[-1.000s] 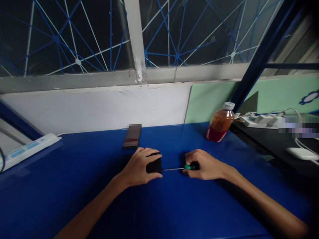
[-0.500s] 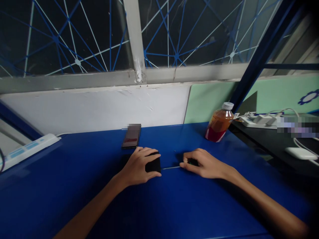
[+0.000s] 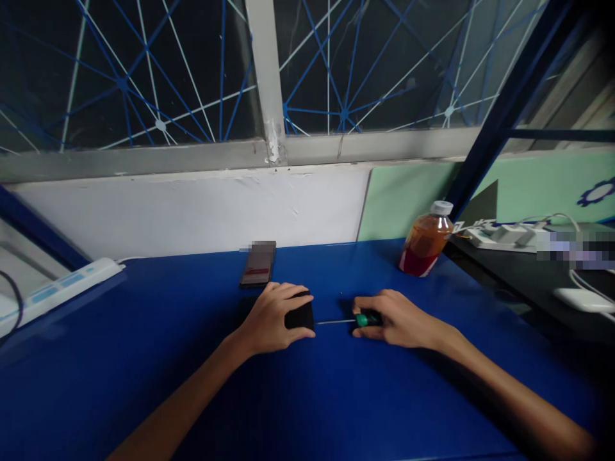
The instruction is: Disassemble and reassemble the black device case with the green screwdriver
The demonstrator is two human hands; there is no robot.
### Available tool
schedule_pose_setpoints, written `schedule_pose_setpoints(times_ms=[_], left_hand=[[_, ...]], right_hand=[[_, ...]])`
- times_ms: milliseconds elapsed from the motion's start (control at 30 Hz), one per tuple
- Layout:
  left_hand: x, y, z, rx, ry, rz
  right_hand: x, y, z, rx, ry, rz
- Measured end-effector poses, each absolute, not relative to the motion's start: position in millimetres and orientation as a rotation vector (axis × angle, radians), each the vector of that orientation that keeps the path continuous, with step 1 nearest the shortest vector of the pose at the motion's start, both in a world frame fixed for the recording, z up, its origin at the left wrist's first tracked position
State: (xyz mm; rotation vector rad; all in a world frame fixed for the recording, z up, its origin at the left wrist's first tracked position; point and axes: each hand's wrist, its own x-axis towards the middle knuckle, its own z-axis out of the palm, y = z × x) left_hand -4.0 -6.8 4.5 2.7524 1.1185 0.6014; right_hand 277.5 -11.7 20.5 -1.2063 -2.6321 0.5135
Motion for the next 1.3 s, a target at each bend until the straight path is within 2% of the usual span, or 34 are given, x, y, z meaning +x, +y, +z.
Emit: schedule_pose_setpoints(times_ms=[233,733,1000,1300], left_hand=[[-1.9,-9.8,5.5,2.787,1.098,0.536],[-7.7,-4.6,-1.4,2.908,1.061,0.494],[-4.9,-9.1,1.2,2.878,1.098,0.485],[-3.4,-11.7,0.2,2.869,1.083,0.497]], right_hand=[[278.7,-13.4,29.7,-1.135,-2.623,0.6],[277.3,-9.9,21.1,-1.255,-2.577,0.557],[280.5,-9.4,26.8,-1.133,-2.58,0.529],[281.0,-8.2,21.8,-1.181,-2.565,0.562]])
